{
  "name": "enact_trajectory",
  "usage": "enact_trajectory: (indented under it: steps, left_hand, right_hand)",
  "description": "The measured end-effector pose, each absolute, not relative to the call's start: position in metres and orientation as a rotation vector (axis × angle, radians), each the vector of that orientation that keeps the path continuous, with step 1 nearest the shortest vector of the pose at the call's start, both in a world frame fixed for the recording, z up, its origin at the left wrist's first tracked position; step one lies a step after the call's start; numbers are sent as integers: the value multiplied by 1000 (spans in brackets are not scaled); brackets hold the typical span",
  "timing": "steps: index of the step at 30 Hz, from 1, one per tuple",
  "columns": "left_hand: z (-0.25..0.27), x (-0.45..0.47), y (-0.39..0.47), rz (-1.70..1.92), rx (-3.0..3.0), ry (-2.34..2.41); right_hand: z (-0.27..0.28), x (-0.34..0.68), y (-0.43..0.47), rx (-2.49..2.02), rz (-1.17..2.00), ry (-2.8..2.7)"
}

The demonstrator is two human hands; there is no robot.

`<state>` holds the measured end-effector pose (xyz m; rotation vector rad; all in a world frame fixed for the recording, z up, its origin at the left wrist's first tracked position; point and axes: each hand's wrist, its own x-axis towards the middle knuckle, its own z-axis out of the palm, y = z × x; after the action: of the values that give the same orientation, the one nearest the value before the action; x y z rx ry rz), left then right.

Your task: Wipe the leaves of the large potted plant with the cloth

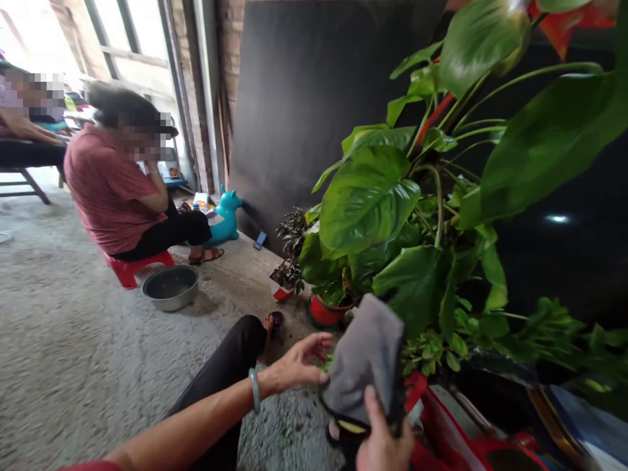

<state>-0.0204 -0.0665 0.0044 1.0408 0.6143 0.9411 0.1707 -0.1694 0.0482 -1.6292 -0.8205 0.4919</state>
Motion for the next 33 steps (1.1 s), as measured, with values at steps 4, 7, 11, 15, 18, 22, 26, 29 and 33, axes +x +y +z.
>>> enact_trajectory:
  steps: [4, 7, 11, 15, 18, 22, 26, 29, 33]
  left_hand:
    - [11, -43, 11, 1421, 951, 943]
    - [25, -46, 64, 1555, 855, 1008]
    - [32, -37, 89, 1384, 717, 842]
    - [21, -32, 76, 1326, 631, 670]
    - [14, -29, 61, 1232, 542, 526]
    - [14, -22, 48, 1163, 493, 449]
    - [15, -26, 49, 1146, 415, 541]
    - [15, -35, 52, 1187, 466, 492]
    - [17, -32, 45, 1137, 525, 421]
  right_hand:
    - [118, 197, -103, -1666, 27, -619]
    - [135, 170, -50, -1733, 3, -929]
    - [111, 130, -57, -1804, 376, -1423]
    - [118, 143, -114, -1776, 496, -1269]
    - [155, 150, -111, -1765, 74, -1019]
    - [156, 128, -54, -1706, -156, -1234]
    - [98, 116, -68, -1915, 331, -1438]
    - [88, 131, -120, -1932, 614, -1209]
    - [135, 140, -133, -1891, 226, -971]
